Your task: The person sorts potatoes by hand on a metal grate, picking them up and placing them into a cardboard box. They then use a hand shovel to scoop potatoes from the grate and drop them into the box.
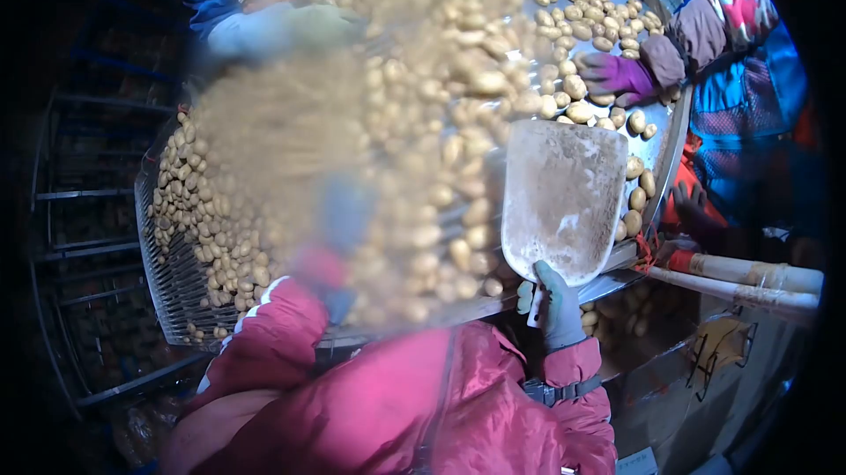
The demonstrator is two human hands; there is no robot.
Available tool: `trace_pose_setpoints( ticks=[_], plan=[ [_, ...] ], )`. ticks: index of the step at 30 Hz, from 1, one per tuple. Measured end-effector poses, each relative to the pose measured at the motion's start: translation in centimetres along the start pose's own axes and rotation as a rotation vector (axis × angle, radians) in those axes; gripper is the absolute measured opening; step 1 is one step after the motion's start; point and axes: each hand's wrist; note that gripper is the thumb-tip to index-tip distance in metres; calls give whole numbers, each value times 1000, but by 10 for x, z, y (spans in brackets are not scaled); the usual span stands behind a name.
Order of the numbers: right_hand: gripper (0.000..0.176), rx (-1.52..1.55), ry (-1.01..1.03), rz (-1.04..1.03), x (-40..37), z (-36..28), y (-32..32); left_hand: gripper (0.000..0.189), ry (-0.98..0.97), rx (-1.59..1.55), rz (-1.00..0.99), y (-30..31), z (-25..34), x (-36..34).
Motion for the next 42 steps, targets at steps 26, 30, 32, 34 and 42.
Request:
trace_pose_setpoints(
  ticks=[26,30,32,34,42],
  plan=[
    [29,-18,-37,111,-42,10,-25,86,-466,-538,-251,106,204,23],
    [25,1,-40,105,-43,1,-24,45,-675,-365,-378,77,226,-19],
    [24,-30,-66,65,-48,-5,-19,30,-713,-637,-377,90,215,-17],
    [23,-53,-92,19,-52,-7,-16,19,-712,-847,-7,106,192,8],
    [24,-184,-169,7,-47,6,-10,47,-264,-423,0,94,102,149]
  ],
)
Point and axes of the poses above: each hand's wrist, its own x-axis towards the middle knuckle, its own y-axis out of the back of the hand, z = x × y, and after that the axes turned 11 degrees about -z, right-handed
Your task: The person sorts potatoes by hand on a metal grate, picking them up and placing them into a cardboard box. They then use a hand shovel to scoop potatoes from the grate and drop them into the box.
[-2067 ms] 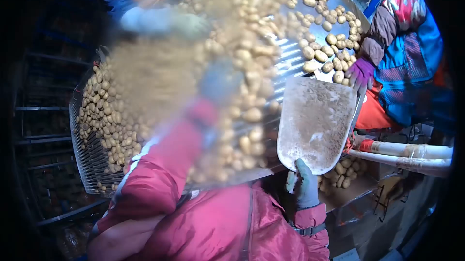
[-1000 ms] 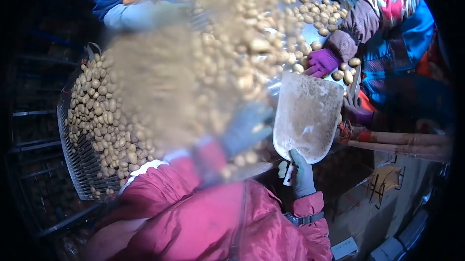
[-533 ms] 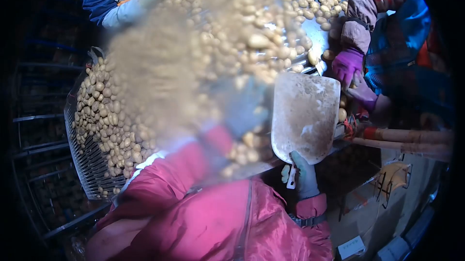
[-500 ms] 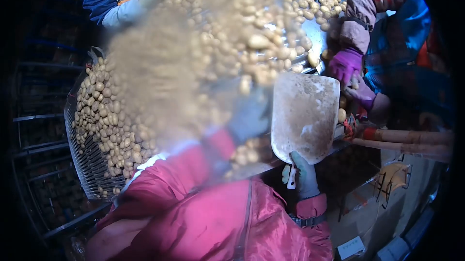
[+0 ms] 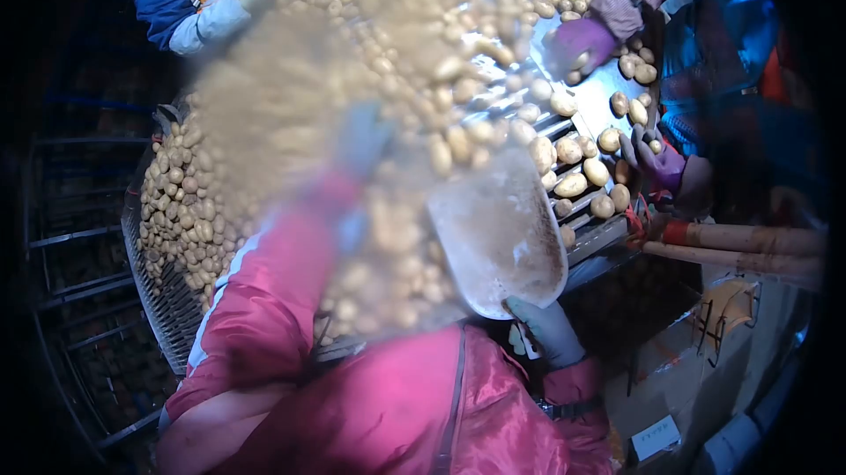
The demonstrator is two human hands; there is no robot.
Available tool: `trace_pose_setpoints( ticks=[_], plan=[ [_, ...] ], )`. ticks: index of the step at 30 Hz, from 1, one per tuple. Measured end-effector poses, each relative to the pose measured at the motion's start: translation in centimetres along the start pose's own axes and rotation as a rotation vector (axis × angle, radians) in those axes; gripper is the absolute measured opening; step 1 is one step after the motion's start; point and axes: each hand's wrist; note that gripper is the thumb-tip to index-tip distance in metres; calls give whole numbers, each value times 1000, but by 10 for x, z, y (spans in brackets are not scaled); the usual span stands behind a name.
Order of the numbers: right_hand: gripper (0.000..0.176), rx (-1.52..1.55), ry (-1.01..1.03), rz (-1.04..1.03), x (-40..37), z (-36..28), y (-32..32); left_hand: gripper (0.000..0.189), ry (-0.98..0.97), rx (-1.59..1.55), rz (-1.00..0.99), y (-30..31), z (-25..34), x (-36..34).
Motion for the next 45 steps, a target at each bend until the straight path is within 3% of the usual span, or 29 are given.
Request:
trace_pose_setpoints(
  ticks=[5,7,9,10,15,17,19,22,25,27,29,33,35,36,39,40,41,43,44,45],
  plan=[
    [27,-3,35,23,0,-8,-3,46,34,78,-103,11,7,19],
    [26,3,0,18,3,-14,-3,43,209,-712,-357,64,69,-10],
    [25,0,-34,18,5,-16,-4,39,-271,-560,-373,60,88,-35],
    [25,46,33,-6,8,-14,-6,35,-389,-465,-247,58,93,-37],
    [30,134,80,-72,14,0,5,32,-365,-120,-53,-9,34,-11],
    [37,151,264,-52,20,7,3,25,-384,292,38,-20,37,-23],
    [38,166,241,-52,20,10,6,22,-339,274,32,-22,39,-40],
    [39,218,192,-66,23,15,13,18,-200,36,-143,-5,46,-73],
    [36,194,129,-34,16,8,9,17,-233,88,-150,-12,30,-57],
    [34,119,88,0,9,-1,7,18,-257,-57,-58,-9,30,-36],
    [31,118,33,-1,6,-3,6,19,-435,163,146,-16,31,-9],
    [29,93,193,52,0,1,1,25,-263,372,-45,-35,25,12],
    [30,158,-23,-3,-7,2,13,31,-320,568,-17,-50,0,19],
    [30,160,-10,-1,-6,1,14,31,-311,365,-76,-40,-2,19],
    [28,109,32,-24,-7,4,14,27,-257,248,-118,-28,7,17],
    [29,75,39,-16,-7,4,14,22,-305,215,8,-26,11,16],
    [30,40,44,-6,-7,3,15,22,-311,214,9,-22,13,19],
    [32,7,-16,17,-12,-3,16,23,164,-584,-401,5,25,19],
    [34,-29,-80,32,-14,-5,16,27,184,-956,-549,15,28,12],
    [34,-27,-83,33,-15,-5,17,30,55,-509,-682,41,56,4]
  ],
)
Point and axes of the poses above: each hand's wrist, its own x-axis towards the middle knuckle, its own y-axis out of the back of the hand, z = x × y, and after that the axes turned 11 degrees about -z, right-handed
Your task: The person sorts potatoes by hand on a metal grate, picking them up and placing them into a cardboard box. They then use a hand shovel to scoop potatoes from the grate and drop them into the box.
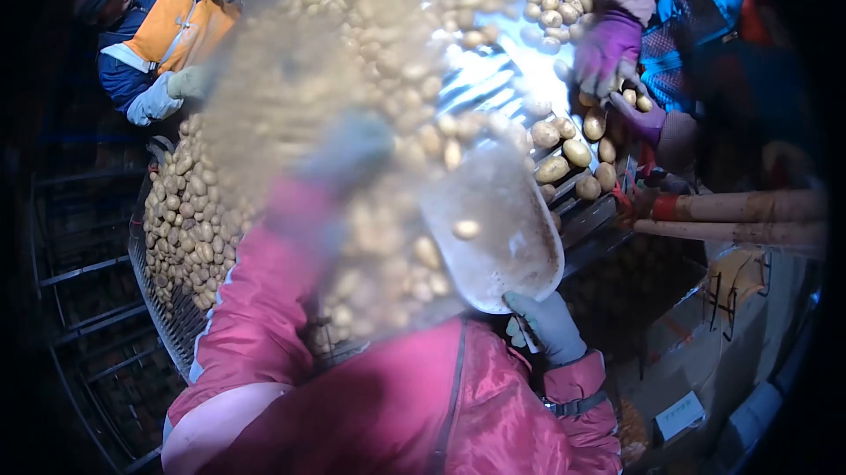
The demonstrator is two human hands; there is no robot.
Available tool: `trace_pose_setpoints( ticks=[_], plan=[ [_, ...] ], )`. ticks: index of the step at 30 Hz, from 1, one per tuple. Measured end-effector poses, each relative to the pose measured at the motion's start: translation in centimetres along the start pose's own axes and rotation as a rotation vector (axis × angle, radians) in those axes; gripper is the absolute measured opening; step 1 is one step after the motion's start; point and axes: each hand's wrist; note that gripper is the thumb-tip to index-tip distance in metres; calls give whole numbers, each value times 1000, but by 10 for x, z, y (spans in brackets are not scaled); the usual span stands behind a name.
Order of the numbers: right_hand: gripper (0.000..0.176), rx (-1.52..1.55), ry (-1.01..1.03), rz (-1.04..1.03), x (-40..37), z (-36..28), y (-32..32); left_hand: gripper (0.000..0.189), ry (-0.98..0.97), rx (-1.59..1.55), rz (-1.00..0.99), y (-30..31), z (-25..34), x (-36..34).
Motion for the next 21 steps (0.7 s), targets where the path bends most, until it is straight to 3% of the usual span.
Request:
trace_pose_setpoints(
  ticks=[2,3,5,8,10,12,13,14,16,17,18,20,21],
  plan=[
    [38,14,61,-49,0,0,2,33,-188,82,75,-16,23,-20],
    [38,12,62,-51,2,3,2,33,-188,83,78,-24,22,-19],
    [38,52,221,-31,10,13,3,39,-153,664,327,-39,13,-7],
    [44,110,275,-39,16,23,6,41,-315,694,410,-64,-30,36],
    [42,118,253,-29,13,18,1,36,-286,787,450,-67,-47,55],
    [39,119,237,-18,6,10,1,30,-285,653,385,-53,-69,75],
    [40,129,210,-32,4,7,1,29,-380,518,364,-41,-86,79],
    [40,142,180,-48,3,7,1,34,-63,-160,147,-29,-29,38],
    [39,86,172,-27,6,8,6,36,-101,660,-190,-17,48,1],
    [39,24,163,-6,8,9,7,37,-280,739,-40,-23,30,2],
    [39,27,160,-8,8,10,5,37,-276,739,-44,-23,18,8],
    [40,31,273,8,9,8,1,37,-355,511,334,-15,-9,35],
    [40,30,276,10,8,6,3,35,-361,695,494,-12,-47,66]
  ],
)
Point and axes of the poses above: each hand's wrist, its own x-axis towards the middle knuckle, its own y-axis out of the back of the hand, z = x × y, and after that the axes turned 11 degrees about -z, right-handed
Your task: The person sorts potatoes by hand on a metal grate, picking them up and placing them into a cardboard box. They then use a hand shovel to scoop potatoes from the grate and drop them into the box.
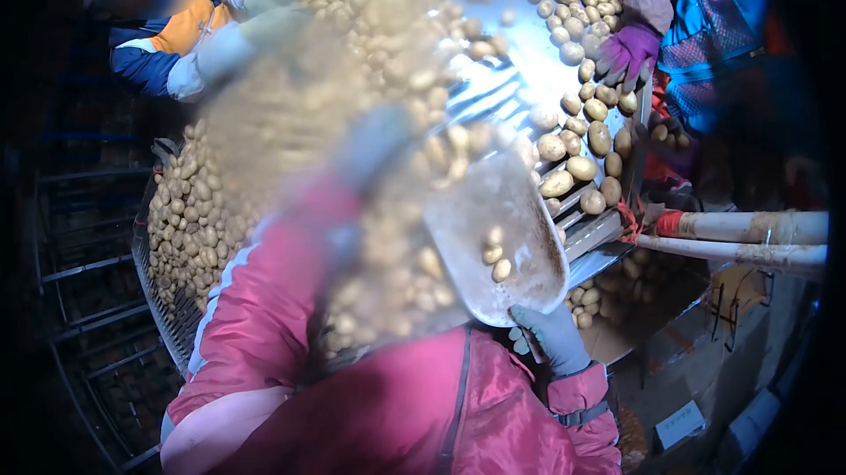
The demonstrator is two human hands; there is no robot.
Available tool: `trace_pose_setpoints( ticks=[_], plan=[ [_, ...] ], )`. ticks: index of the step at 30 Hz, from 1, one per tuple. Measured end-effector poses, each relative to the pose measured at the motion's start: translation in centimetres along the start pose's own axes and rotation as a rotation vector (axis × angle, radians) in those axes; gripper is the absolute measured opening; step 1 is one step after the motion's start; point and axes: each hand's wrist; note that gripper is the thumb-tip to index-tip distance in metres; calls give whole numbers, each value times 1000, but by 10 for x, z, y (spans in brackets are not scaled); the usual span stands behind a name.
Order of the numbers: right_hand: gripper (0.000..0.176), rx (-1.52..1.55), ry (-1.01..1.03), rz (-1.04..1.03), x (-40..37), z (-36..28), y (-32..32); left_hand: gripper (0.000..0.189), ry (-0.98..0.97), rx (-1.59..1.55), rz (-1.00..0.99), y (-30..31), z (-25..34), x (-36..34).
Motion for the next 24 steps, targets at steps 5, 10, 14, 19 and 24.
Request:
trace_pose_setpoints(
  ticks=[5,10,14,19,24],
  plan=[
    [42,-41,-36,23,1,2,0,40,99,297,-105,-34,-24,38],
    [50,4,-134,-11,1,2,4,43,279,134,-233,5,9,51],
    [49,29,-162,-34,0,6,11,36,277,139,-237,-4,-5,57],
    [47,35,-171,-6,-1,0,5,28,288,133,-187,-8,-4,59],
    [45,18,-149,-32,2,-1,6,30,240,179,-129,-2,15,43]
  ],
)
Point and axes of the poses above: each hand's wrist, its own x-axis towards the middle knuckle, its own y-axis out of the back of the hand, z = x × y, and after that the axes turned 11 degrees about -z, right-handed
